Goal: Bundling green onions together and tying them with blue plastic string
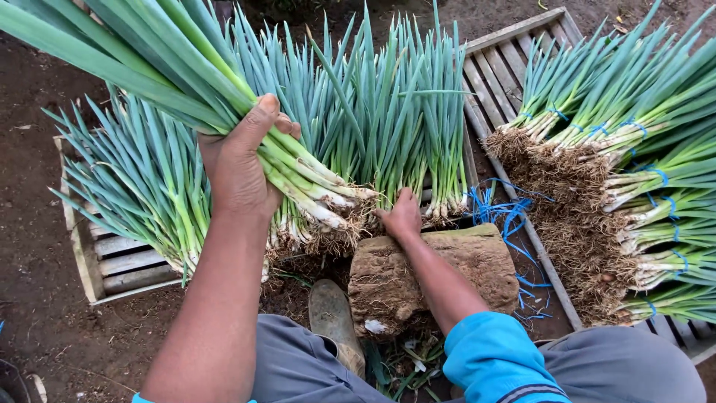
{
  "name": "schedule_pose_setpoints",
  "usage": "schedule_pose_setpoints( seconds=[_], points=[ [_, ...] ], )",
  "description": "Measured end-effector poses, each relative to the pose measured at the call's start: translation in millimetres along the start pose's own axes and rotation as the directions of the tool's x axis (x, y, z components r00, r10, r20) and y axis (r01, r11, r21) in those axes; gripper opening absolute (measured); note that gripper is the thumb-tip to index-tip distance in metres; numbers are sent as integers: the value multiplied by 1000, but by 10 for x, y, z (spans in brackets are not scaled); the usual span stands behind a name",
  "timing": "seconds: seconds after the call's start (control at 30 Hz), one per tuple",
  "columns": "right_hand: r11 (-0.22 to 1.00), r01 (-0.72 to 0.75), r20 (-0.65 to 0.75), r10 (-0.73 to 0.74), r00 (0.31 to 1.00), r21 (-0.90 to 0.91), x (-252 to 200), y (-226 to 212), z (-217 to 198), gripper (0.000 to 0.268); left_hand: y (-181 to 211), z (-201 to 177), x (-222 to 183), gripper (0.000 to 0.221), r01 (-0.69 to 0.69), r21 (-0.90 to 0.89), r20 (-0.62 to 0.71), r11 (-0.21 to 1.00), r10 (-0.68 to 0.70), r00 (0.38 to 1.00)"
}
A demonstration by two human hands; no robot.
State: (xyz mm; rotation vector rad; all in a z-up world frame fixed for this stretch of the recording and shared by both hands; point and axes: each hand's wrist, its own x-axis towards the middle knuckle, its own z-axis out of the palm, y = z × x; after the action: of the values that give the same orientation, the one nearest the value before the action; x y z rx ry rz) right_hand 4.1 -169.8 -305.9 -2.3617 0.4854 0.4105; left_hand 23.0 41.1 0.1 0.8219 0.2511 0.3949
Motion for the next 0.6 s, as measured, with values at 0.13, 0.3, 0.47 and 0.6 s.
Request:
schedule_pose_setpoints(
  seconds=[0.13, 0.3, 0.47, 0.6],
  points=[
    [984, -51, 70, 40, 997, 170, -25, 53, -118, 73, -96, -58, 50, 31, 13, 4, 1, 1000, -13, 1000],
    [953, -56, 138, 15, 990, 297, 659, 769, -1, 79, -82, -7, -23, 31, 16, 11, 29, 1000, -16, 999],
    [886, 20, 95, -72, 993, 464, 499, 717, -407, 63, -46, 25, -114, 28, 14, 16, 46, 1000, -15, 999],
    [835, 58, 19, -81, 997, 547, 406, 734, -405, 63, -29, 34, -182, 30, 14, -9, 53, 1000, -13, 998]
  ],
)
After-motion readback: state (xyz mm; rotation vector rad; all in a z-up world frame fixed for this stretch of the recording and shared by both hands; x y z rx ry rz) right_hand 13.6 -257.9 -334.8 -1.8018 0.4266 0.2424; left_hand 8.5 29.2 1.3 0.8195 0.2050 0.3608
